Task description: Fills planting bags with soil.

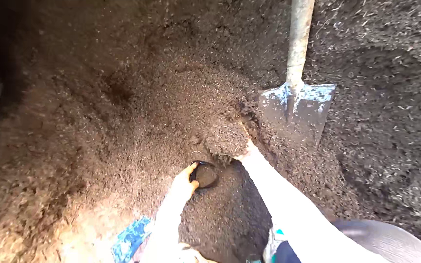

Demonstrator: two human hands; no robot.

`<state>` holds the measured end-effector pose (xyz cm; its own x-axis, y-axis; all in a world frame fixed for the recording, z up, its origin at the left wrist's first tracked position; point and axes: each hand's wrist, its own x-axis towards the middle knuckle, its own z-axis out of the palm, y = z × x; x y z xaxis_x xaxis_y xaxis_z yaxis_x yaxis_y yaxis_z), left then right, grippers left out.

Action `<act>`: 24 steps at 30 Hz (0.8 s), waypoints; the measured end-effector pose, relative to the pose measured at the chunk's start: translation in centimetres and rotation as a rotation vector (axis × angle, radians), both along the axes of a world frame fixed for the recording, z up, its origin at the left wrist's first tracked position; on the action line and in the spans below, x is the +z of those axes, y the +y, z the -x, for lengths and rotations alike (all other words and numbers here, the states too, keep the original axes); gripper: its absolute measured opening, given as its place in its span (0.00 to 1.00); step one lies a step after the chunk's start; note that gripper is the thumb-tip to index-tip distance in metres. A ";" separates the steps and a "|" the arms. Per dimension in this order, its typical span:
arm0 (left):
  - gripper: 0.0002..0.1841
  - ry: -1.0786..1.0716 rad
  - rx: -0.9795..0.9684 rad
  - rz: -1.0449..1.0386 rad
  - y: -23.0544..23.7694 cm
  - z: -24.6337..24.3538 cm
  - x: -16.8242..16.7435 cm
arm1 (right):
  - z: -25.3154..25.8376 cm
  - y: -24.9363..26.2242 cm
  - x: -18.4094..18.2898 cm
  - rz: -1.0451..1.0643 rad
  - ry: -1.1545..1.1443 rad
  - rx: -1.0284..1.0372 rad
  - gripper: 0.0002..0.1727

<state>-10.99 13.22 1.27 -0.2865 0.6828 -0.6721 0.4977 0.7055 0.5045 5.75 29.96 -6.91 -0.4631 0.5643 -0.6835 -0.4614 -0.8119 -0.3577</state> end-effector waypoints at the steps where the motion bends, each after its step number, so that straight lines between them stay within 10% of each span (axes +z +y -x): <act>1: 0.40 -0.019 0.016 -0.010 -0.1 -0.3 0.0 | 0.0 -1.0 1.0 0.004 0.078 0.047 0.31; 7: 0.35 -0.011 0.144 -0.018 -0.6 -2.6 1.0 | -0.1 -5.6 4.3 -0.079 0.299 0.420 0.44; 13: 0.41 0.047 0.132 -0.069 -1.7 -3.4 1.2 | 1.4 -8.1 10.0 -0.370 -0.353 0.465 0.19; 18: 0.45 0.051 0.113 -0.136 -1.5 -2.7 1.6 | 2.2 -6.1 12.2 -0.625 -0.617 0.857 0.25; 24: 0.39 0.105 -0.003 -0.142 -1.1 -2.2 1.2 | -1.4 0.2 -0.6 -0.054 -0.542 0.301 0.34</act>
